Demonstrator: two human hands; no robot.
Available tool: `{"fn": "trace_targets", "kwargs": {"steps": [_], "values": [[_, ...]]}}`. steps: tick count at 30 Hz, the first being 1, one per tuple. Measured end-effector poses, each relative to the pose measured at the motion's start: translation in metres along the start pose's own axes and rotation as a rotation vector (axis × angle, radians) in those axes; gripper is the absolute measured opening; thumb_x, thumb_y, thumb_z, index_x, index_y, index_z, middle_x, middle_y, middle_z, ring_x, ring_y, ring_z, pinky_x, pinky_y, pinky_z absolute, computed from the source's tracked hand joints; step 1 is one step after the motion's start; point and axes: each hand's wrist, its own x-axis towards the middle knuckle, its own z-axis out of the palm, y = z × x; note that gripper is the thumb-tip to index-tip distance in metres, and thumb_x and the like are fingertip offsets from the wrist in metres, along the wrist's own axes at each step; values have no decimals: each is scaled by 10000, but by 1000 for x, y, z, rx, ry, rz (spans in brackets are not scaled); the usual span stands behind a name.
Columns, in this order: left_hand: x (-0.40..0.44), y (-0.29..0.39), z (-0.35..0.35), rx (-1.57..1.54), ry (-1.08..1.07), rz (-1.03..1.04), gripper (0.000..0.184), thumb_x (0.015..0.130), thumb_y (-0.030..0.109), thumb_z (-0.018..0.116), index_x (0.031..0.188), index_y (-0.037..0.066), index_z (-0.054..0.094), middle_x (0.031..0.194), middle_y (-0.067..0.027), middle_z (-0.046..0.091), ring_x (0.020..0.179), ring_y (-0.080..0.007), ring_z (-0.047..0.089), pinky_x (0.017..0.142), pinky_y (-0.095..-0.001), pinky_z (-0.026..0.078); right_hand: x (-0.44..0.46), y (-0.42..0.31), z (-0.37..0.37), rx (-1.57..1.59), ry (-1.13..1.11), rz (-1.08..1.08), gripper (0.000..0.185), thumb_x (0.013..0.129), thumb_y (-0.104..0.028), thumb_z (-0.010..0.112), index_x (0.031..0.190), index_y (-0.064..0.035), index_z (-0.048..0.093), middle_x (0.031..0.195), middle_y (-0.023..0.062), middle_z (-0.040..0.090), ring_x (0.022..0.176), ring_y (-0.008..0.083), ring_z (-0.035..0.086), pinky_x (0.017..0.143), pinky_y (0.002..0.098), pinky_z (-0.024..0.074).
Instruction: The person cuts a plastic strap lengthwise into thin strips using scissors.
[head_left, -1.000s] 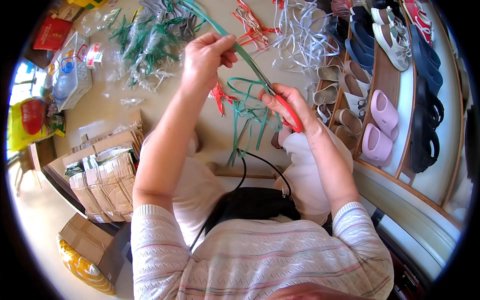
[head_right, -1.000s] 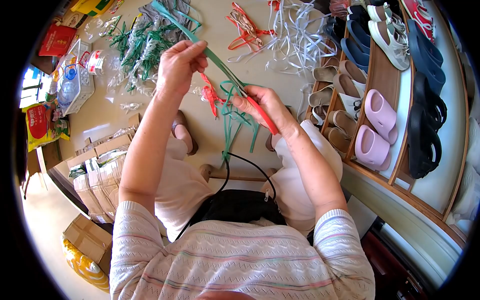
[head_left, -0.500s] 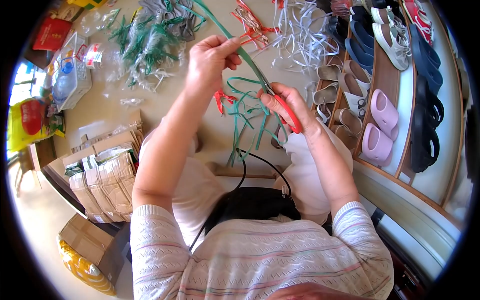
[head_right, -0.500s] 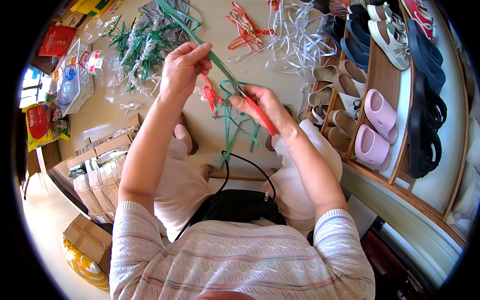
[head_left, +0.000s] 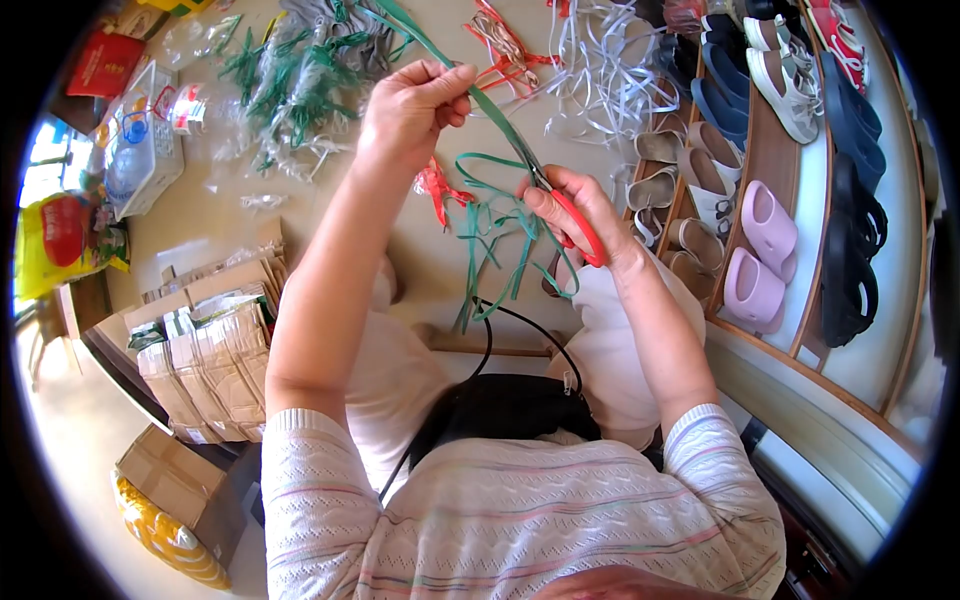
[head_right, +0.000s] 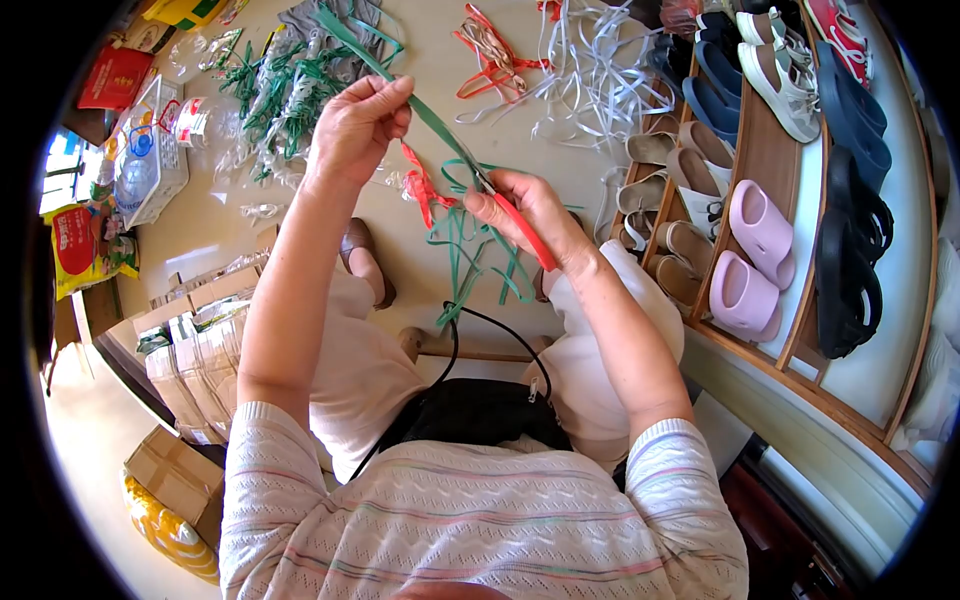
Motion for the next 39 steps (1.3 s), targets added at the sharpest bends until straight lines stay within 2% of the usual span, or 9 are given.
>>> {"fn": "trace_targets", "kwargs": {"steps": [11, 17, 23, 28, 39], "values": [[-2, -5, 3, -1, -56, -2, 126, 794, 63, 641, 723, 76, 538, 639, -7, 550, 531, -95, 514, 483, -210, 383, -4, -2, -1, -25, -20, 15, 350, 823, -381, 608, 908, -44, 567, 607, -70, 435, 450, 11, 356, 400, 171, 266], [-7, -12, 14, -40, -105, -30, 119, 795, 69, 641, 729, 83, 542, 627, 0, 542, 516, -92, 502, 481, -207, 382, 0, -3, 7, 75, 11, -54, 316, 823, -351, 616, 895, -47, 563, 577, -81, 407, 427, 9, 321, 385, 173, 248], [-4, -7, 8, -74, -88, -20, 83, 802, 80, 635, 770, 74, 559, 636, 0, 545, 522, -101, 503, 482, -212, 371, -5, -6, 6, 142, -9, 36, 299, 824, -339, 618, 887, -52, 560, 557, -89, 386, 410, -3, 290, 375, 169, 219], [-1, -2, 4, -119, -79, 51, 53, 804, 75, 631, 827, 72, 584, 668, -2, 562, 533, -102, 512, 486, -212, 373, -5, -5, 5, 202, -51, 45, 312, 832, -333, 609, 907, -36, 554, 554, -78, 382, 414, 6, 303, 383, 168, 233], [-7, -12, 12, -48, -72, -5, 58, 792, 76, 644, 834, 62, 607, 684, 9, 568, 533, -89, 513, 483, -204, 387, -5, -9, 2, 120, -56, 8, 339, 842, -363, 586, 929, -36, 561, 596, -43, 424, 453, 16, 360, 417, 159, 299]]}}
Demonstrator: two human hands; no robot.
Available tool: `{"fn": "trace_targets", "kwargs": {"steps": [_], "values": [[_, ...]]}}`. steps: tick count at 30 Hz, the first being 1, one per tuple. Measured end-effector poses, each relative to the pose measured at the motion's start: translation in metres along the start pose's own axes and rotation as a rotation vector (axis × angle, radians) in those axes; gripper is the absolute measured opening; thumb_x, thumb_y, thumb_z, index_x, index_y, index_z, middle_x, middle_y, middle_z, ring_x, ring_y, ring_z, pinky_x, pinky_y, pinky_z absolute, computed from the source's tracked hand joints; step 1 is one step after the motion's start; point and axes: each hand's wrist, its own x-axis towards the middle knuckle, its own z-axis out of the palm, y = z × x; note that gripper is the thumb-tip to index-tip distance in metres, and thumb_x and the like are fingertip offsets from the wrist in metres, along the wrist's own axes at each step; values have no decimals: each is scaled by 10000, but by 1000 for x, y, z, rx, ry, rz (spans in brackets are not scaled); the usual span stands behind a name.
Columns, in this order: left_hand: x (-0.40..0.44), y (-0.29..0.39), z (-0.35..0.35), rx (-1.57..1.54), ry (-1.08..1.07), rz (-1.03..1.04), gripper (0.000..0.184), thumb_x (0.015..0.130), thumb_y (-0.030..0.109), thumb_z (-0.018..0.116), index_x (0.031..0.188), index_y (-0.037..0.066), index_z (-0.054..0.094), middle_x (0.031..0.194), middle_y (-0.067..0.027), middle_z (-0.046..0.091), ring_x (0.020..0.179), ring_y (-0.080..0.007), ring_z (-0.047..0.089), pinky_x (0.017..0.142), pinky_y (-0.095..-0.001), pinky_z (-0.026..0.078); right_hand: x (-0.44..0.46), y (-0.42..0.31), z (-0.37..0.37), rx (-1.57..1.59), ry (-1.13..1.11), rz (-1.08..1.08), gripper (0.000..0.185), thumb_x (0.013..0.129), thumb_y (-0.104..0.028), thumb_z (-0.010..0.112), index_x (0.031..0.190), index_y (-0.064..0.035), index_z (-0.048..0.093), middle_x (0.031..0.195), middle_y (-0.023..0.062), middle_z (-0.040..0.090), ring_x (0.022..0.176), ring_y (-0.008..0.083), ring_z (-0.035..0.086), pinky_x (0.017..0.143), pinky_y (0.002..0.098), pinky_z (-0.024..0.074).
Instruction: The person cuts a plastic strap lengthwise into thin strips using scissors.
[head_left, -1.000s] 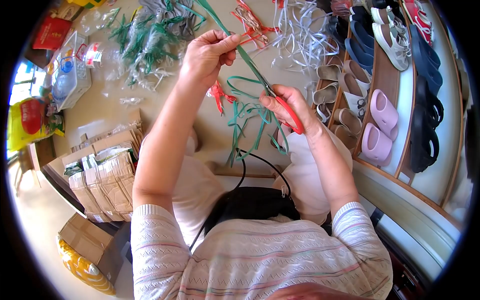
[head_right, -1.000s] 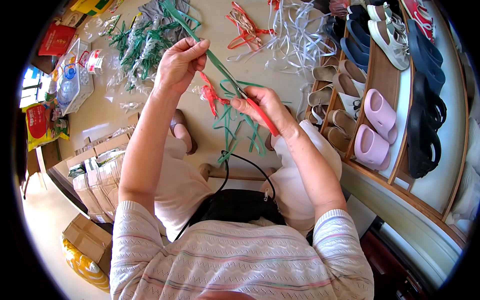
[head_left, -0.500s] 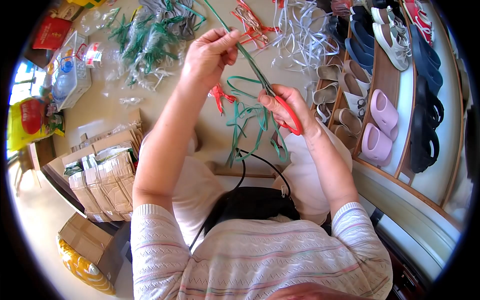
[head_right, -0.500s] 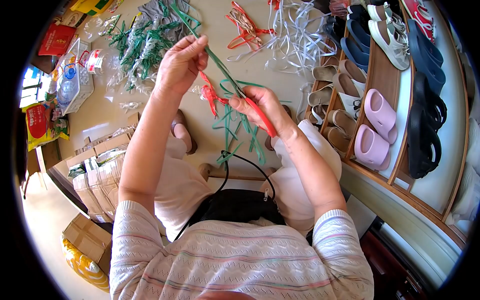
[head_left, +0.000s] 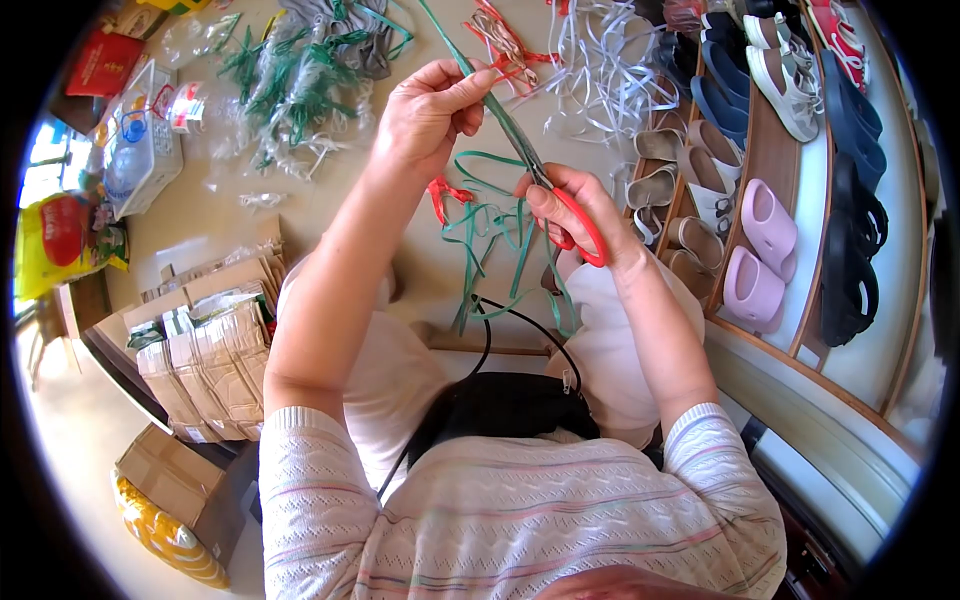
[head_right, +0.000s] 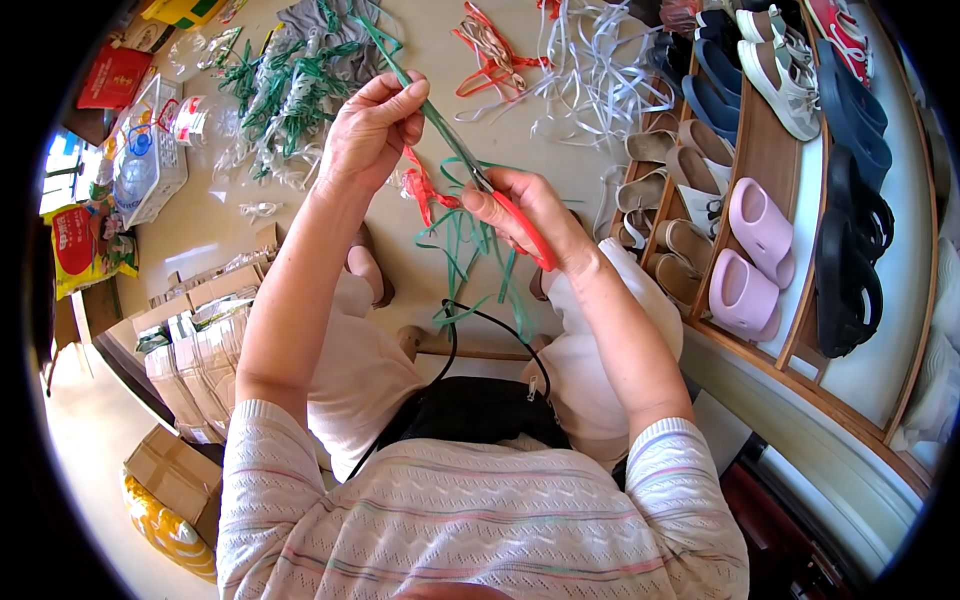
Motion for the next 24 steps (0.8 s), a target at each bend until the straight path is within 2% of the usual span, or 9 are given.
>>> {"fn": "trace_targets", "kwargs": {"steps": [8, 11, 14, 20, 24], "values": [[0, -3, 4, -28, -2, -9, 68, 794, 82, 644, 848, 58, 610, 679, 9, 565, 531, -87, 511, 480, -202, 392, -1, 2, 0, 62, 1, 12, 357, 855, -374, 562, 945, -29, 550, 595, -34, 429, 462, 27, 365, 425, 166, 293], [-2, -6, 5, -16, -23, -41, 71, 792, 81, 644, 849, 58, 610, 677, 10, 565, 530, -85, 509, 475, -200, 393, 1, 2, 5, 87, 5, -51, 359, 839, -448, 557, 829, -89, 535, 584, -75, 383, 449, 15, 338, 404, 178, 274], [-2, -5, 5, -37, -36, -44, 73, 794, 82, 643, 854, 57, 610, 675, 11, 563, 527, -83, 507, 471, -196, 392, 2, 5, 2, 133, -23, -48, 364, 862, -366, 553, 957, -16, 528, 573, -47, 402, 478, 30, 356, 430, 178, 290], [-3, -3, 5, -6, -26, -58, 56, 801, 93, 637, 821, 59, 597, 654, 11, 551, 528, -85, 511, 474, -198, 389, -2, 1, 5, 114, 16, 30, 320, 843, -351, 588, 902, -39, 554, 568, -58, 399, 453, 21, 333, 390, 172, 261], [1, 10, -1, -14, 6, 9, 70, 802, 109, 639, 812, 65, 586, 629, 5, 538, 520, -97, 505, 477, -214, 379, -1, 6, 2, 64, 42, 53, 308, 838, -347, 597, 889, -44, 566, 571, -56, 419, 446, 15, 346, 376, 170, 253]]}}
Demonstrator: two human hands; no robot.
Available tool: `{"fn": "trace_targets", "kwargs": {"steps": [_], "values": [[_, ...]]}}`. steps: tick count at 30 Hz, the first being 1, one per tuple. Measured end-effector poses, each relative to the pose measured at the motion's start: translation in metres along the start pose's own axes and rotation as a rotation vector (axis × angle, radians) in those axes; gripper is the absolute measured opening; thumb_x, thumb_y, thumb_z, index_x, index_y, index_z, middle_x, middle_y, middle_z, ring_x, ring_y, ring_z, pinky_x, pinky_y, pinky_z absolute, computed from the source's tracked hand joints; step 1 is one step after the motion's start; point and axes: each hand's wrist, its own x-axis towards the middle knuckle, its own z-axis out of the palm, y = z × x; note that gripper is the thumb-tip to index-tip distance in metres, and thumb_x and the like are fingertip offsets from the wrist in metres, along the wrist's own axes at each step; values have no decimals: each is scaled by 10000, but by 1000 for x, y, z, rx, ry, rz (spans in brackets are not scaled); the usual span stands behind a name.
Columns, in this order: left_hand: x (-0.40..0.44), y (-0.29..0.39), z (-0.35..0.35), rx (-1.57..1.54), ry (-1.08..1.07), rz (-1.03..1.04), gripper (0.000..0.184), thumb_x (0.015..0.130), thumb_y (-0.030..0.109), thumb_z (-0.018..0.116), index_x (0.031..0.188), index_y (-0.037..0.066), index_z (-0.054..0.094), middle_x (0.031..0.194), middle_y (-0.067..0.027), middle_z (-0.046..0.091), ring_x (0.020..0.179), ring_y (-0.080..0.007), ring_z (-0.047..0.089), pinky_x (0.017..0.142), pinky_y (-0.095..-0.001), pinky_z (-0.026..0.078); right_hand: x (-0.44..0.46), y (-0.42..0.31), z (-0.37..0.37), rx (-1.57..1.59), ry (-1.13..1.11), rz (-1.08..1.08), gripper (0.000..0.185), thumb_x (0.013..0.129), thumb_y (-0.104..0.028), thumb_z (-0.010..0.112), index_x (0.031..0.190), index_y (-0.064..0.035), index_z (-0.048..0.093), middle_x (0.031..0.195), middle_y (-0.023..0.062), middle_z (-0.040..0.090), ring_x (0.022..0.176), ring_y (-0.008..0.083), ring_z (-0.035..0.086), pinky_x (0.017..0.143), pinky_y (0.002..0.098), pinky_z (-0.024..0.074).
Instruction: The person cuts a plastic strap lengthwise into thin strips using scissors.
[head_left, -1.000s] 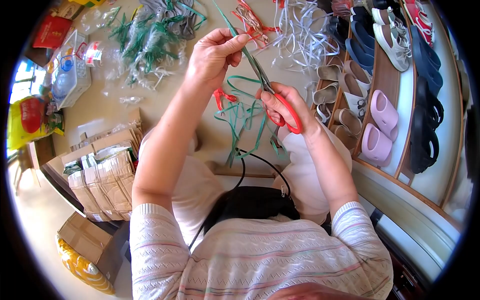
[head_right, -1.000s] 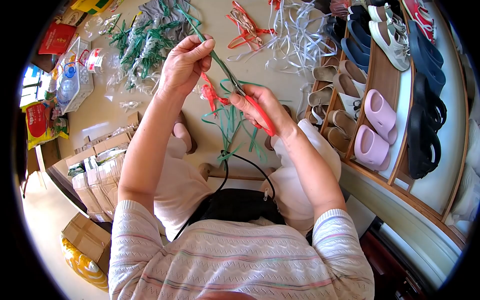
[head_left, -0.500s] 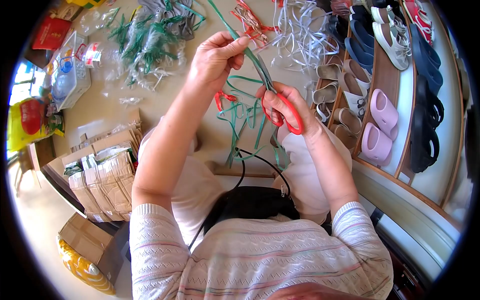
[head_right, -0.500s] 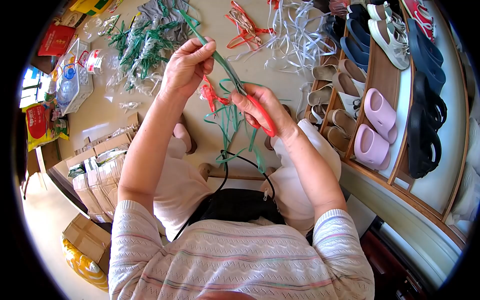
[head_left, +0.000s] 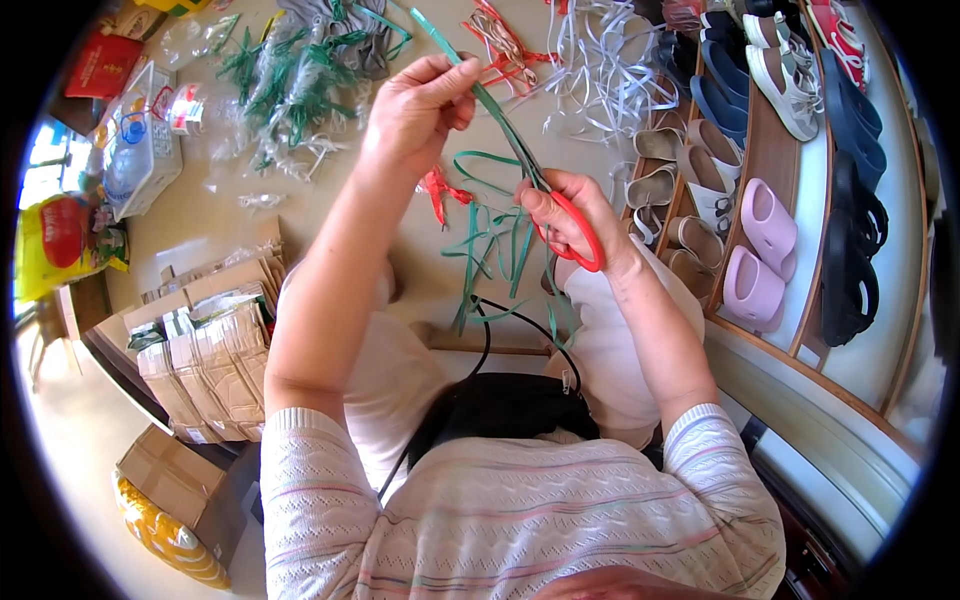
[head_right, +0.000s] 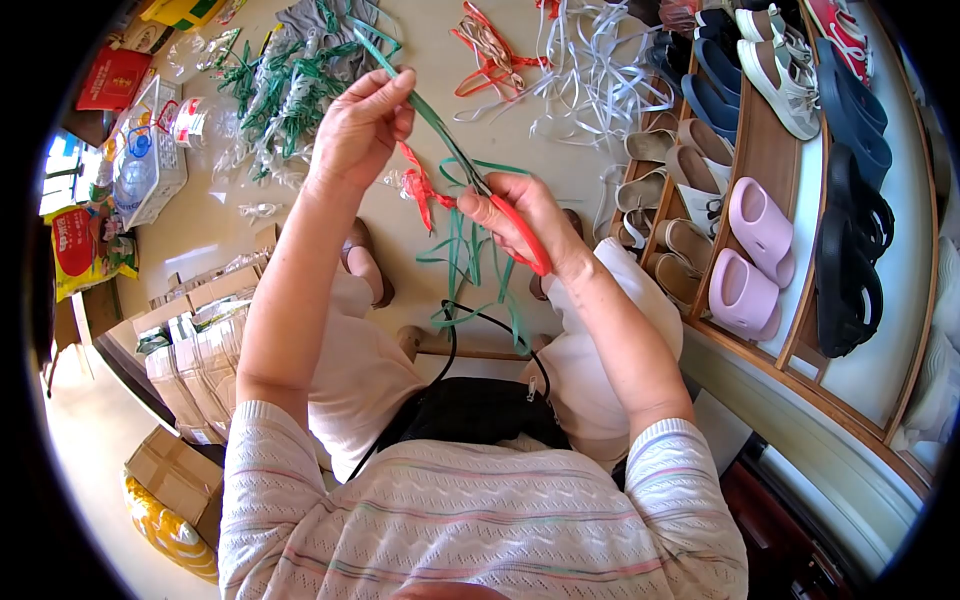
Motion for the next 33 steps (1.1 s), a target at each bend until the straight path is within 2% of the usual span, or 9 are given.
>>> {"fn": "trace_targets", "kwargs": {"steps": [2, 5, 11, 17, 26, 32, 33], "values": [[2, -1, -4, 10, 8, 30, 72, 799, 108, 643, 795, 65, 586, 630, 6, 539, 518, -95, 502, 475, -209, 378, 0, 0, 0, -17, -3, 5, 313, 840, -347, 593, 898, -40, 567, 572, -52, 432, 443, 15, 356, 379, 171, 260], [-1, -7, -1, 113, -19, -6, 81, 794, 105, 648, 772, 62, 583, 633, 3, 542, 516, -93, 499, 471, -206, 376, 5, 4, -1, -9, -28, -98, 321, 840, -349, 593, 908, -36, 570, 569, -51, 442, 430, 13, 357, 379, 170, 268], [-6, -9, 5, 111, -35, -50, 80, 807, 120, 639, 790, 54, 598, 640, -6, 549, 515, -91, 495, 476, -211, 373, 1, -6, -1, -98, 23, -32, 309, 839, -348, 596, 891, -43, 575, 582, -56, 442, 467, 11, 379, 406, 168, 292], [1, 3, -3, 126, 36, 45, 122, 807, 120, 639, 738, 46, 571, 628, -16, 544, 518, -99, 499, 485, -221, 369, 4, 1, -6, -137, 0, -98, 308, 831, -352, 605, 892, -50, 582, 593, -63, 441, 469, 6, 375, 418, 156, 292], [-5, -6, 5, 158, 20, 43, 140, 802, 139, 647, 727, 55, 565, 619, -25, 562, 520, -103, 524, 477, -221, 387, -5, -16, 2, -86, 39, 22, 297, 842, -341, 594, 897, -49, 583, 593, -59, 447, 437, 4, 361, 401, 158, 289], [-8, -6, 9, 220, -19, 9, 151, 819, 162, 631, 739, 46, 575, 621, -34, 565, 529, -99, 523, 486, -221, 389, 1, -6, 0, -11, 35, -53, 312, 832, -350, 605, 900, -47, 579, 573, -66, 425, 407, 4, 338, 381, 156, 274], [-10, -8, 11, 223, -25, -5, 149, 822, 164, 628, 749, 43, 582, 620, -35, 564, 531, -98, 522, 491, -219, 390, 2, -6, -1, -5, 38, -47, 311, 819, -366, 618, 861, -61, 572, 577, -72, 426, 415, 4, 338, 380, 162, 265]]}}
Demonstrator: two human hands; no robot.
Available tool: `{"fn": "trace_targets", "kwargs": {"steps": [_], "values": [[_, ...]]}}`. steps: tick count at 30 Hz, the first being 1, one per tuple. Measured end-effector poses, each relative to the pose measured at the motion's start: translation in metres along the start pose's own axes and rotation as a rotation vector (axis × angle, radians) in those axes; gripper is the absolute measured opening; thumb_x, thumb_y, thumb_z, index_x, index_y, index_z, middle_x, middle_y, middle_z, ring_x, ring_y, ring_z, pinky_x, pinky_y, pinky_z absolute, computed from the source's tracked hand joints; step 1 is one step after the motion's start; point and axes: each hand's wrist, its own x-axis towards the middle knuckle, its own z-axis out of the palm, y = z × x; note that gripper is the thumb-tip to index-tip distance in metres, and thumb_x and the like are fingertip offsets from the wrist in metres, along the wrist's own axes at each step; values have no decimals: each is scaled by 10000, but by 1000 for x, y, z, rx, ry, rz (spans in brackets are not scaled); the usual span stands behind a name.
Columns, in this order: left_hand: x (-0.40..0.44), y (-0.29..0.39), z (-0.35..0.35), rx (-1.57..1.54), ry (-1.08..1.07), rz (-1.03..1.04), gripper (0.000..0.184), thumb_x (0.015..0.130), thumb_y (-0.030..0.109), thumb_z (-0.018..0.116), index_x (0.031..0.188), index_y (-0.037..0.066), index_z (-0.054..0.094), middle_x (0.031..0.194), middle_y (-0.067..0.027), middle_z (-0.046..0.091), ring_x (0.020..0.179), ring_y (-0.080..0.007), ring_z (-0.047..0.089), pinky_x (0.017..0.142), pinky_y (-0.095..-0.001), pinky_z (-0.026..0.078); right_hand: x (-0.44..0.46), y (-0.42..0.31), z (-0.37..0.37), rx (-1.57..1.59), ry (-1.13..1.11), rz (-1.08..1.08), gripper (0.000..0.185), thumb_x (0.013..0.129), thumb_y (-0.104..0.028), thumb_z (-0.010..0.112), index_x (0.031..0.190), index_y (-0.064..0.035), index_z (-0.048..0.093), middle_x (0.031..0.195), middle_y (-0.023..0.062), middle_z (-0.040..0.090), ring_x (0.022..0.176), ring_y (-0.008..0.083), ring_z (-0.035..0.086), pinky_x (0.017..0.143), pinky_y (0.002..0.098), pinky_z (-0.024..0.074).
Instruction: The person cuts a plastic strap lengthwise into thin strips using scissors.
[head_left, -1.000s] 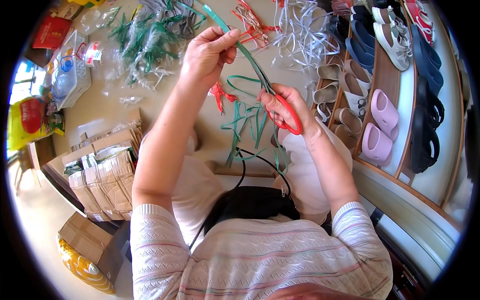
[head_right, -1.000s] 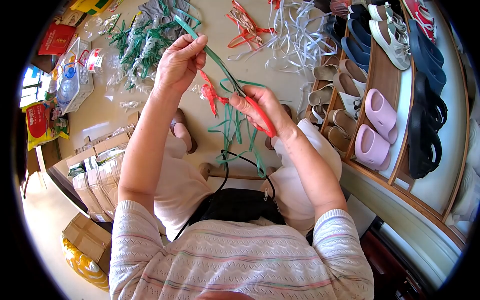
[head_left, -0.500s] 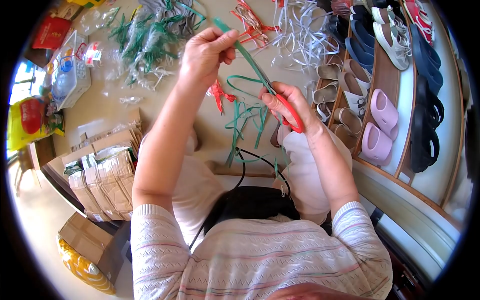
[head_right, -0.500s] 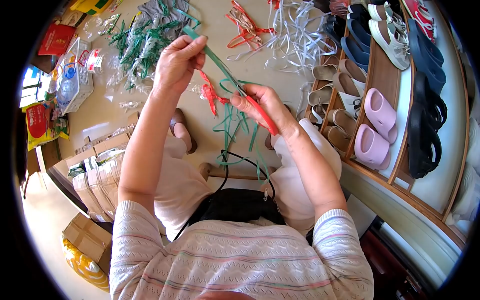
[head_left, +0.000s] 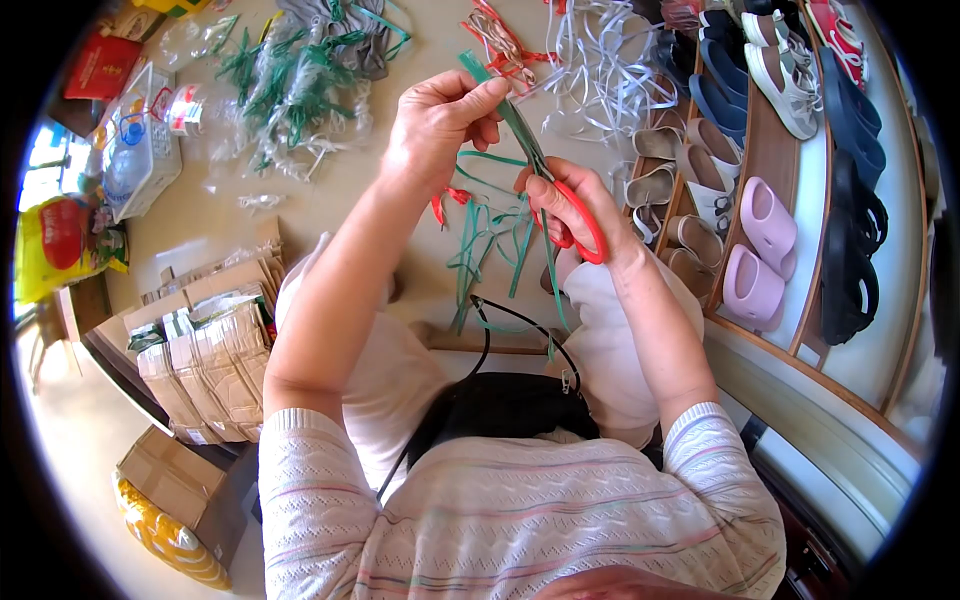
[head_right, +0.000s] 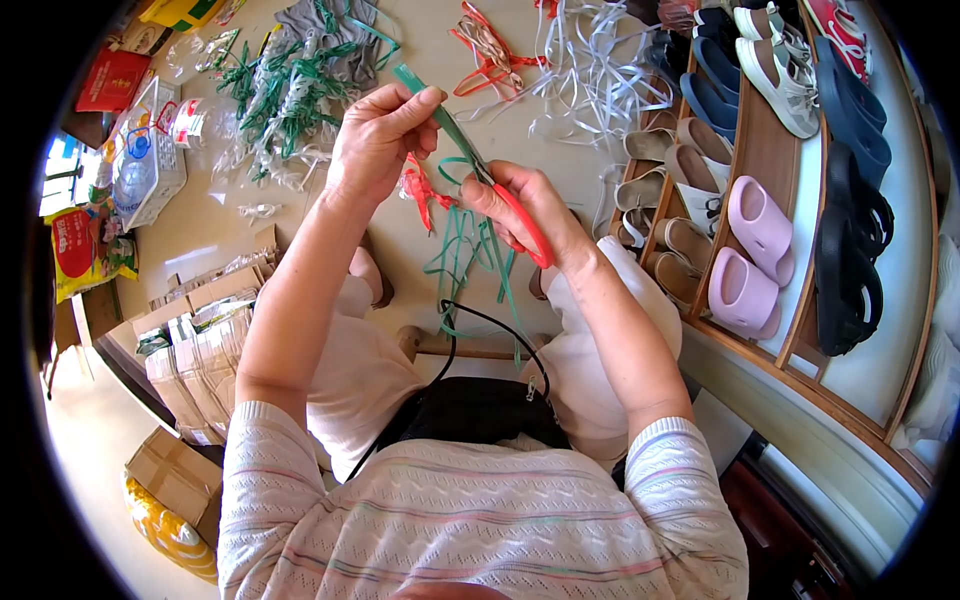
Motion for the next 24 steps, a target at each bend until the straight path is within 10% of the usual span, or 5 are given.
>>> {"fn": "trace_targets", "kwargs": {"steps": [24], "values": [[-3, -3, 6, 44, 23, 115, 137, 833, 98, 590, 892, -15, 542, 697, -86, 608, 540, -122, 570, 480, -219, 443, 5, 2, -8, -101, -9, -38, 308, 861, -332, 569, 903, -28, 555, 546, -59, 400, 423, 32, 341, 402, 184, 283]]}}
